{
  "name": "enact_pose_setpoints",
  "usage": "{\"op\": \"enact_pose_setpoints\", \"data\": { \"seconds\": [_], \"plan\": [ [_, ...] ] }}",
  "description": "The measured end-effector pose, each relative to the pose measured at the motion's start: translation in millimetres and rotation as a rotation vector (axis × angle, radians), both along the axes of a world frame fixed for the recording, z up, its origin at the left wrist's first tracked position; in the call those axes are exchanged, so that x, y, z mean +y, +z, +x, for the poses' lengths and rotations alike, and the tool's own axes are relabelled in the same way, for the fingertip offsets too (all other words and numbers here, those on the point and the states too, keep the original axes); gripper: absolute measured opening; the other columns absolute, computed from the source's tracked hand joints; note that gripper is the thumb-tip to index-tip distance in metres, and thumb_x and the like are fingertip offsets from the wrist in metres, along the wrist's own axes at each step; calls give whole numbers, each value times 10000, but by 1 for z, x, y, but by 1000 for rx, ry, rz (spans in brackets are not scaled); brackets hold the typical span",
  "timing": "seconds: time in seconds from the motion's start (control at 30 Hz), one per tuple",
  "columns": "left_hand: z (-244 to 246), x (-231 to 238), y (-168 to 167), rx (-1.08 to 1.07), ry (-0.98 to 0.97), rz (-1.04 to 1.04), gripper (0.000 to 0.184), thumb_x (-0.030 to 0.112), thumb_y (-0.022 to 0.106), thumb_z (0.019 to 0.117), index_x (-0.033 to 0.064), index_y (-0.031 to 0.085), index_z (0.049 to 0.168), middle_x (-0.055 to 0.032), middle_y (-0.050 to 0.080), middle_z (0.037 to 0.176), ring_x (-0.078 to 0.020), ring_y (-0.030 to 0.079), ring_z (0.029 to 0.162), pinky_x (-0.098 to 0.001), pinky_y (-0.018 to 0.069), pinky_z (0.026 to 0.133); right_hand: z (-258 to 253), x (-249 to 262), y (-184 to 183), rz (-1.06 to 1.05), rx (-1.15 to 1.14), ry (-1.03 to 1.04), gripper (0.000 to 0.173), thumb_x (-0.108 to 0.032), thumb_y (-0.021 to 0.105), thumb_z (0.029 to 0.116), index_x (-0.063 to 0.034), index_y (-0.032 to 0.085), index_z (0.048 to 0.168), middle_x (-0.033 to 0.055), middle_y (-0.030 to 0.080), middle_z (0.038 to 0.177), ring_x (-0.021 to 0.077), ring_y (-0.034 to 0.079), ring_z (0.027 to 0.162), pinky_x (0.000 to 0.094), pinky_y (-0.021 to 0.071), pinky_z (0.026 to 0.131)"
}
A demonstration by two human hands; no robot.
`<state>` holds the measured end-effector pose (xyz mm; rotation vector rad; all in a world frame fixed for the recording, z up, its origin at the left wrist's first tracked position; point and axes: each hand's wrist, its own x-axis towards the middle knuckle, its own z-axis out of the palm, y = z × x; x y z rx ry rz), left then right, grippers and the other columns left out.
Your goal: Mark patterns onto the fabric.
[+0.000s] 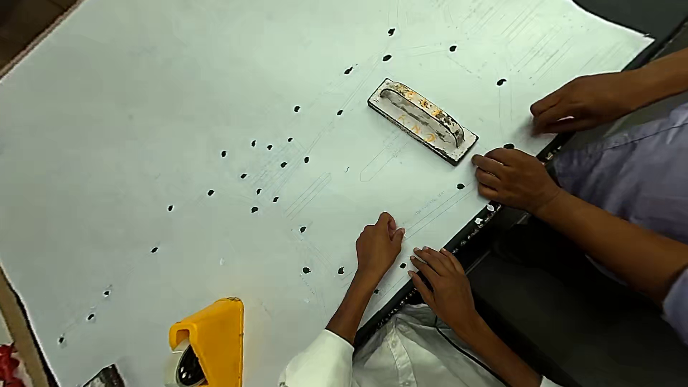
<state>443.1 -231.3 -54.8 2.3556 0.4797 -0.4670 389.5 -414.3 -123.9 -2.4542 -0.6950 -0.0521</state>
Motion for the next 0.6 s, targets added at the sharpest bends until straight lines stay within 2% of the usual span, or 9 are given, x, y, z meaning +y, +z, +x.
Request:
{"op": "enact_pose_setpoints", "data": {
  "seconds": [0.07, 0.13, 0.23, 0.37, 0.43, 0.47, 0.5, 0.53, 0.6],
  "plan": [
    [-7, -2, 5, 33, -27, 144, 338, 382, 644, 1014, 47, 638, 1053, -139, 617, 705, -348, 642, 685, -531, 480, 583, 0, -2, 1, 8, -6, 5, 372, -392, 502, 1040, -177, 795, 1119, -24, 720, 1288, 183, 630, 1271, 457, 420, 1139],
    [-23, 9, 1, 44, -7, 181, 370, 432, 659, 995, 63, 634, 1004, -108, 590, 663, -313, 617, 626, -502, 486, 551, 0, -2, 3, 8, -3, 16, 364, -382, 504, 1040, -176, 795, 1112, -26, 722, 1285, 178, 628, 1273, 464, 419, 1138],
    [-67, 37, 0, -15, 105, 133, 302, 340, 724, 959, 44, 672, 993, -82, 609, 660, -270, 616, 604, -499, 522, 595, 3, -1, 5, 1, 12, 27, 366, -387, 510, 1037, -171, 795, 1112, -24, 722, 1283, 185, 631, 1271, 493, 421, 1129],
    [-158, 87, 23, -300, 328, 136, 263, 266, 718, 913, 13, 660, 875, -12, 565, 621, -102, 548, 534, -301, 487, 522, 2, 5, 13, 30, -8, 30, 367, -383, 531, 1018, -138, 804, 1030, 27, 749, 1189, 248, 669, 1197, 550, 438, 1101],
    [-203, 114, 43, -393, 533, 192, 242, 252, 706, 911, 33, 622, 851, 46, 534, 624, 2, 506, 527, -174, 438, 508, 1, 19, 20, 78, -22, 82, 370, -383, 542, 1012, -115, 797, 1018, 65, 754, 1121, 280, 694, 1126, 567, 465, 1063],
    [-227, 129, 54, -428, 649, 237, 223, 238, 704, 909, 41, 612, 862, 58, 539, 643, 26, 510, 539, -146, 439, 517, -2, 32, 23, 122, -12, 131, 367, -373, 552, 1013, -96, 792, 1024, 84, 749, 1108, 291, 699, 1097, 572, 479, 1045],
    [-253, 144, 63, -447, 755, 301, 212, 225, 705, 911, 35, 613, 891, 43, 554, 686, 16, 528, 579, -152, 454, 542, -7, 46, 26, 166, 8, 185, 364, -362, 559, 1011, -81, 789, 1027, 98, 746, 1095, 299, 703, 1071, 572, 493, 1027],
    [-279, 158, 70, -445, 849, 370, 222, 215, 710, 914, 13, 627, 948, -5, 592, 763, -40, 577, 657, -209, 490, 588, -14, 63, 28, 206, 33, 241, 367, -361, 561, 1007, -73, 787, 1029, 104, 744, 1083, 301, 707, 1043, 569, 507, 999],
    [-331, 184, 76, -401, 969, 437, 359, 205, 740, 918, -46, 610, 1140, -159, 652, 1017, -237, 646, 916, -415, 544, 739, -33, 101, 33, 260, 96, 361, 383, -371, 546, 1006, -68, 778, 1050, 104, 743, 1078, 300, 704, 1028, 559, 519, 960]
  ]
}}
